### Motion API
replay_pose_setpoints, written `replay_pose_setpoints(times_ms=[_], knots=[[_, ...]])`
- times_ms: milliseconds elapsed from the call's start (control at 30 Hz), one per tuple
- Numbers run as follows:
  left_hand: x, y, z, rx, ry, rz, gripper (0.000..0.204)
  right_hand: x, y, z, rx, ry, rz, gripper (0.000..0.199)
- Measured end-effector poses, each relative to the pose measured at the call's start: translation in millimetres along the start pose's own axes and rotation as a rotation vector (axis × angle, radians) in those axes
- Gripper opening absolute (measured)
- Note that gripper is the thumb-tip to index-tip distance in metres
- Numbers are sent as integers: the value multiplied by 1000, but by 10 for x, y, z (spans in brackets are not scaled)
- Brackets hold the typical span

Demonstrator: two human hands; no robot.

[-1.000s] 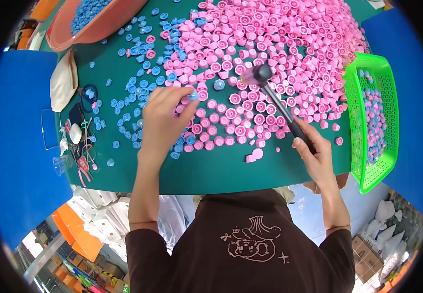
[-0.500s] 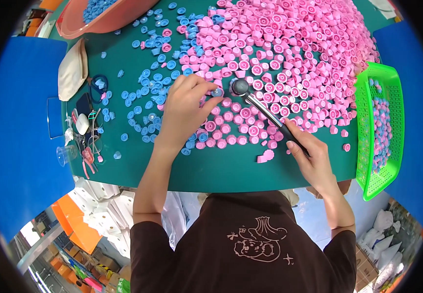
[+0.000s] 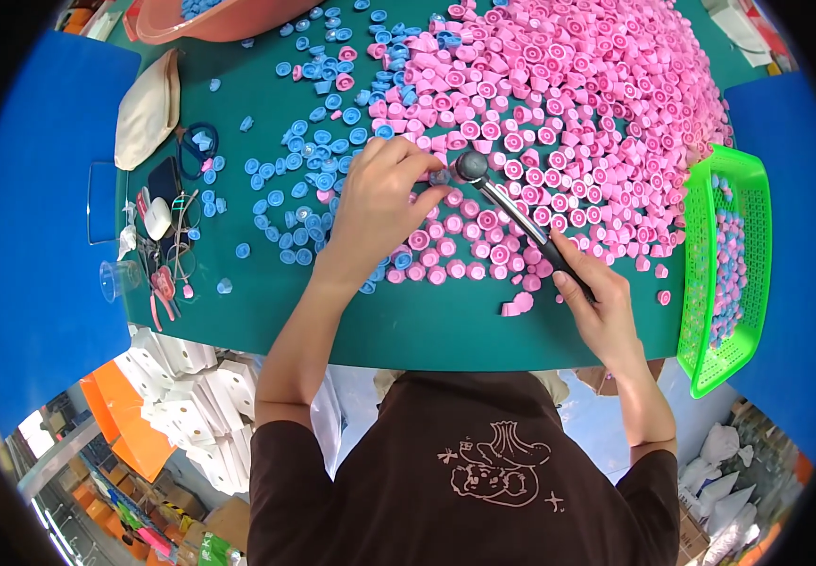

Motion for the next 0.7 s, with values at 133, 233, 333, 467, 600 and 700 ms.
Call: replay_pose_setpoints(times_ms=[133,233,333,467,600,700], knots=[[167,-9,-38,24,5,-62,25,31,24,117,32,-21,-24,45],[521,-126,-1,91,114,-190,20,-1,57,149,181,-83,-119,46],[942,-287,99,324,205,-291,12,-46,137,139,118,-167,14,47],[1134,-494,400,441,250,-321,11,-24,133,104,85,-5,-61,45],[974,-378,589,410,219,-216,12,47,155,45,36,125,-157,41],[852,-266,666,321,256,-83,16,81,112,-8,-42,160,-114,42]])
Point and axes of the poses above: each hand's wrist, its own y-axis towards the middle knuckle, its own x-axis out of the back of the hand, z = x × y, the point moved 1 cm from there along y, towards the middle knuckle, and after that the axes turned 6 degrees about -y, right-handed, at the moved point
